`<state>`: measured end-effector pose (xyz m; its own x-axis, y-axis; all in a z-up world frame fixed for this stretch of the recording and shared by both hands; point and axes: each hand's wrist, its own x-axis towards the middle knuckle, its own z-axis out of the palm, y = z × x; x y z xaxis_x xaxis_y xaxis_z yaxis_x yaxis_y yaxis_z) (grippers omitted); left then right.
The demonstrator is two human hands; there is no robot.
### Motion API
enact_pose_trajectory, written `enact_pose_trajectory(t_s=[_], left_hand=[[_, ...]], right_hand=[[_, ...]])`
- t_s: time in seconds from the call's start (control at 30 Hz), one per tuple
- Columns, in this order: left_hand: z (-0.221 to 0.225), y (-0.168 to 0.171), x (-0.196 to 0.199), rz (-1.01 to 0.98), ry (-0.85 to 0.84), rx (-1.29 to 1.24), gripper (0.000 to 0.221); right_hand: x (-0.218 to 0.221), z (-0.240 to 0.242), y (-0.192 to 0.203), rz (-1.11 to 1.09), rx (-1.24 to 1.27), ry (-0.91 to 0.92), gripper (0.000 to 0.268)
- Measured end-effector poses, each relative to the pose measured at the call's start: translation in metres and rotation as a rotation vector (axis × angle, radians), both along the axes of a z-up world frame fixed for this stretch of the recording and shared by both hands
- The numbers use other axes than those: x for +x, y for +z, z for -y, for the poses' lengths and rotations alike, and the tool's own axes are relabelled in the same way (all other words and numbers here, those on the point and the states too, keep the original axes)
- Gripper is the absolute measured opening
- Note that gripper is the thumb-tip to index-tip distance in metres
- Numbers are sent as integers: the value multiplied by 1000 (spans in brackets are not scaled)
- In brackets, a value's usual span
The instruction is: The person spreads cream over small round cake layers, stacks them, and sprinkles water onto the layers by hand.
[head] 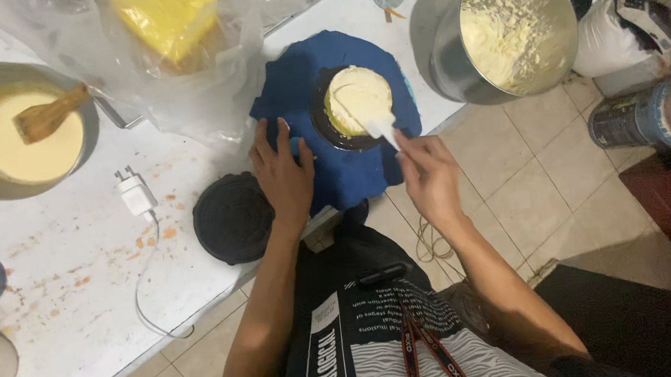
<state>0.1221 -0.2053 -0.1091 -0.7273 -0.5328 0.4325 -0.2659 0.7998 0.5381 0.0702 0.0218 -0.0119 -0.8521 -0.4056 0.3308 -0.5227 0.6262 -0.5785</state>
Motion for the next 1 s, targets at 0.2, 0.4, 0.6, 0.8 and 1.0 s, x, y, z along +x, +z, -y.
enact_pose_trajectory(t_s=[0.2, 0.4, 0.6, 0.8, 1.0], left_hand=[[1, 21, 3, 137, 20, -2, 44], [-5, 18, -38, -253, -205, 157, 36], [3, 36, -74, -141, -339, 489, 57], [16, -8, -113, 52, -451, 258, 40], [20, 24, -89, -38, -346, 623, 52]], right_hand=[[31, -38, 14, 292, 63, 34, 40], [-58, -50, 91, 293, 183, 95, 32], [-130, -56, 155, 378, 367, 63, 38], [-211, -128, 152, 560, 672, -269, 40], [-281, -140, 20, 439, 993, -182, 34]])
